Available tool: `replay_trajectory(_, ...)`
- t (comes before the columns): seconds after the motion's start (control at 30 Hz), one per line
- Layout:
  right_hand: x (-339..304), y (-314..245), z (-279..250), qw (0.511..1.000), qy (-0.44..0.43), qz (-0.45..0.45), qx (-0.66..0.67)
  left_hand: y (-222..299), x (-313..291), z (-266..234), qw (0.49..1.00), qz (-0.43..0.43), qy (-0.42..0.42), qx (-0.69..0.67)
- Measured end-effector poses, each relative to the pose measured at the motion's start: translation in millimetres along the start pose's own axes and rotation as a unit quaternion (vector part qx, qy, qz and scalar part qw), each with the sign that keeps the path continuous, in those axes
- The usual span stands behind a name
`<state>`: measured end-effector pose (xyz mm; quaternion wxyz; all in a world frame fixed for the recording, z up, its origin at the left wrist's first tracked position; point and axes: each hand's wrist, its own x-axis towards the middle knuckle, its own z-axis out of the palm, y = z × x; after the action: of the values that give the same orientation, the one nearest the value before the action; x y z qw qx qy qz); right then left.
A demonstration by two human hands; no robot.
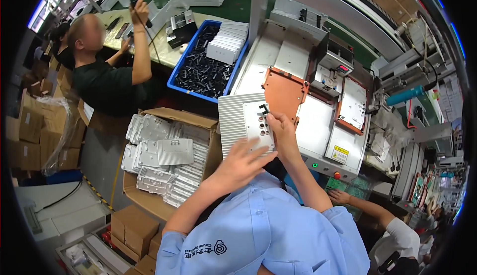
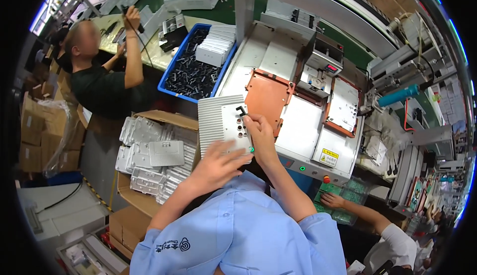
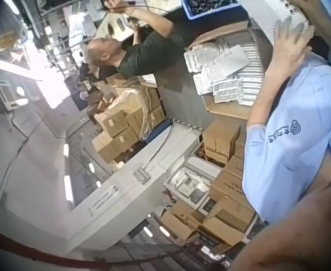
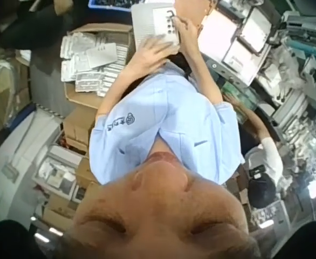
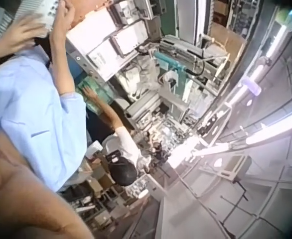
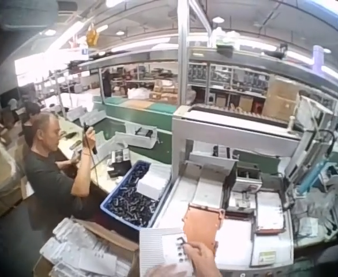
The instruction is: Assembling plastic housing components using an automated screwdriver station on a factory line.
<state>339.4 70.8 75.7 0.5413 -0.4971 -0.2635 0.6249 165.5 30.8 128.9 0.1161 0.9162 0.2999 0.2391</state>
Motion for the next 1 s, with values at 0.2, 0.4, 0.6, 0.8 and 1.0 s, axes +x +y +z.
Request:
replay_trajectory(0.2,-7.2,-24.5,1.3,0.999,-0.035,-0.024,0.032,-36.1,-8.1,-8.0,0.590,-0.377,0.244,-0.671)
replay_trajectory(0.4,-9.2,-17.8,21.3,0.978,0.008,-0.151,-0.142,-37.0,-3.0,17.9,0.501,-0.386,0.286,-0.720)
replay_trajectory(0.6,-1.7,-1.5,46.9,0.958,0.019,-0.245,-0.149,-24.7,4.1,12.4,0.539,-0.350,0.375,-0.669)
replay_trajectory(0.8,4.9,7.8,70.3,0.948,0.030,-0.269,-0.165,-28.7,-5.8,10.5,0.520,-0.346,0.402,-0.670)
replay_trajectory(1.0,13.4,12.9,86.5,0.942,-0.019,-0.223,-0.251,-53.6,-32.2,8.3,0.494,-0.358,0.426,-0.668)
